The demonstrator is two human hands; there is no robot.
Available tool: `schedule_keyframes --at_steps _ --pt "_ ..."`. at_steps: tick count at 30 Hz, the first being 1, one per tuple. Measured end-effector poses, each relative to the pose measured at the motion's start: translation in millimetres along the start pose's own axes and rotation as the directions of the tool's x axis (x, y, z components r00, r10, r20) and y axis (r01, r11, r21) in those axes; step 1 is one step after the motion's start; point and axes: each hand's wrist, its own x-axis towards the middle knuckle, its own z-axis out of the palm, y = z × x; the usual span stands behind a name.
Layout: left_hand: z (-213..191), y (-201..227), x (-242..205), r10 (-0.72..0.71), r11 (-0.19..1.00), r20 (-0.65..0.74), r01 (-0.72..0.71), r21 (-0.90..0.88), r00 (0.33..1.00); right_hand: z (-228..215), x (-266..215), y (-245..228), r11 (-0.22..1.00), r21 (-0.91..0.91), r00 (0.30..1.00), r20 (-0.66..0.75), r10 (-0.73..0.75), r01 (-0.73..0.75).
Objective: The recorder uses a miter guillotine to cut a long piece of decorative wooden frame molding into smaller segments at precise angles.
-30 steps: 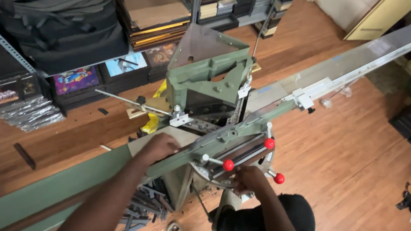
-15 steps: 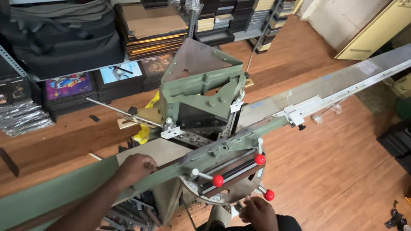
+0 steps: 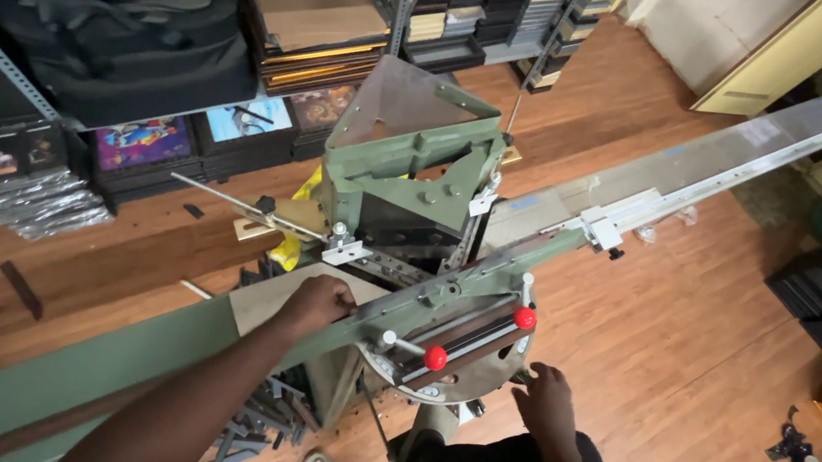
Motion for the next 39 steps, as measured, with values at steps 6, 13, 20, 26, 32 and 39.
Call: schedule_keyframes --at_steps 6,13,20,26,32,39 --pt "-10 12 -4 -0.034 0.990 0.035 0.029 0.139 0.999 17 29 -1 0.957 -0.285 0.933 0.326 0.154 -0.059" --pt "-27 41 -11 -0.164 0.986 0.065 0.161 0.050 0.984 24 74 26 0.895 -0.445 0.894 0.403 0.196 0.004" --pt "-34 34 0 -0.126 0.992 0.121 0.122 0.044 0.985 48 141 91 0.818 -0.519 0.880 0.473 0.036 0.246" --pt "-33 40 -3 -0.118 0.992 0.103 0.121 -0.025 0.988 46 141 90 0.790 -0.545 0.876 0.481 0.022 0.279" --pt "-26 33 -3 -0.137 0.984 0.060 0.129 0.119 0.989 50 135 96 0.800 -0.524 0.887 0.462 -0.022 0.293" --pt "-4 -19 -2 0.036 0.999 -0.013 -0.036 -0.025 0.999 48 114 83 0.791 -0.538 0.906 0.421 -0.045 0.290"
